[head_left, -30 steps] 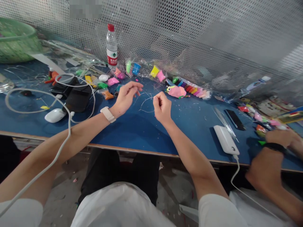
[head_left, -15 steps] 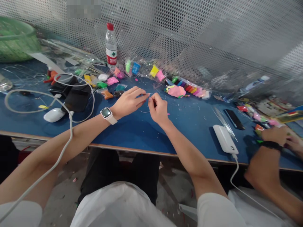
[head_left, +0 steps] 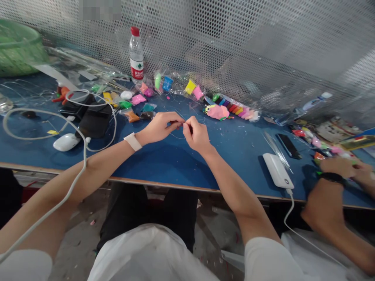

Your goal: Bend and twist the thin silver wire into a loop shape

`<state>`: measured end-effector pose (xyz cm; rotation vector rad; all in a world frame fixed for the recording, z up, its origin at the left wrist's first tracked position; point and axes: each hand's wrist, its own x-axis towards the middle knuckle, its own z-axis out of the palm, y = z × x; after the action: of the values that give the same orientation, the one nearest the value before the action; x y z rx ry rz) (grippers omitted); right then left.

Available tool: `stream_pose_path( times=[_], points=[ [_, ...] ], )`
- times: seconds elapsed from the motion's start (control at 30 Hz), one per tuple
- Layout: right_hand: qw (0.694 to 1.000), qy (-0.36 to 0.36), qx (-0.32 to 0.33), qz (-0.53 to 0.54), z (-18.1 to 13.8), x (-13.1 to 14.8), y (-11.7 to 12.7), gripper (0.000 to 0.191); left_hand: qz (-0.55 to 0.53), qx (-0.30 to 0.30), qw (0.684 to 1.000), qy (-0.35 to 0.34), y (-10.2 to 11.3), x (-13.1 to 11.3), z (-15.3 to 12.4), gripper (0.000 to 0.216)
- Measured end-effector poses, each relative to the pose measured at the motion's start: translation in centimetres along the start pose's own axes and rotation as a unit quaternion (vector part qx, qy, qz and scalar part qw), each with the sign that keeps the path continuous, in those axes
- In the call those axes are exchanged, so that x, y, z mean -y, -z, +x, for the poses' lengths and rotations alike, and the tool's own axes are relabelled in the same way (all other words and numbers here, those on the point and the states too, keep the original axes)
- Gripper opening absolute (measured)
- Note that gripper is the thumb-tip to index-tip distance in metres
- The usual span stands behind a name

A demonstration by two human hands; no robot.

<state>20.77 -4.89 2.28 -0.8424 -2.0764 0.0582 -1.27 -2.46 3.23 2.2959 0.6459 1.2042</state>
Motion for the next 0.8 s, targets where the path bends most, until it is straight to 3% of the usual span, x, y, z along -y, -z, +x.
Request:
stream_pose_path(
  times=[0.07, 0.2, 0.27, 0.33, 0.43, 0.5, 0.57, 0.63, 0.73, 0.8],
  points=[
    [1.000, 0.016, 0.021, 0.000, 0.0, -0.3, 0.5, 0.030, -0.119, 0.040, 0.990, 0.058, 0.1, -0.2, 0.1, 0.021],
    [0.999, 0.021, 0.025, 0.035, 0.1, -0.2, 1.1, 0.031, -0.322, 0.087, 0.934, 0.126, -0.3, -0.1, 0.1, 0.041],
    [0.998, 0.010, 0.015, 0.060, 0.1, 0.1, 1.1, 0.032, -0.373, 0.096, 0.909, 0.159, -0.6, 0.1, 0.0, 0.046],
    [0.997, -0.005, 0.000, 0.075, 0.1, 0.2, 0.9, 0.034, -0.372, 0.089, 0.907, 0.175, -0.7, 0.2, 0.0, 0.048],
    [0.997, -0.027, -0.033, 0.071, 0.2, 0.0, 0.6, 0.036, -0.202, 0.041, 0.963, 0.171, 0.4, 0.4, 0.2, 0.050],
    [0.996, -0.045, -0.046, 0.066, 0.3, -0.3, 0.4, 0.036, 0.081, 0.020, 0.984, 0.159, 1.9, 0.5, 0.4, 0.038],
    [0.995, -0.060, -0.047, 0.064, 0.3, -0.8, 0.3, 0.037, 0.314, 0.020, 0.934, 0.170, 3.8, 0.5, 0.5, 0.036],
    [0.995, -0.071, -0.042, 0.062, 0.3, -1.0, 0.2, 0.038, 0.432, 0.025, 0.868, 0.242, 5.7, 0.3, 0.3, 0.039],
    [0.994, -0.081, -0.030, 0.065, 0.2, -0.9, 0.1, 0.038, 0.496, 0.070, 0.788, 0.359, 8.2, 0.5, -0.6, 0.039],
    [0.994, -0.085, -0.014, 0.069, 0.1, -0.7, 0.1, 0.039, 0.493, 0.077, 0.760, 0.417, 9.8, 1.6, -1.5, 0.043]
  ],
)
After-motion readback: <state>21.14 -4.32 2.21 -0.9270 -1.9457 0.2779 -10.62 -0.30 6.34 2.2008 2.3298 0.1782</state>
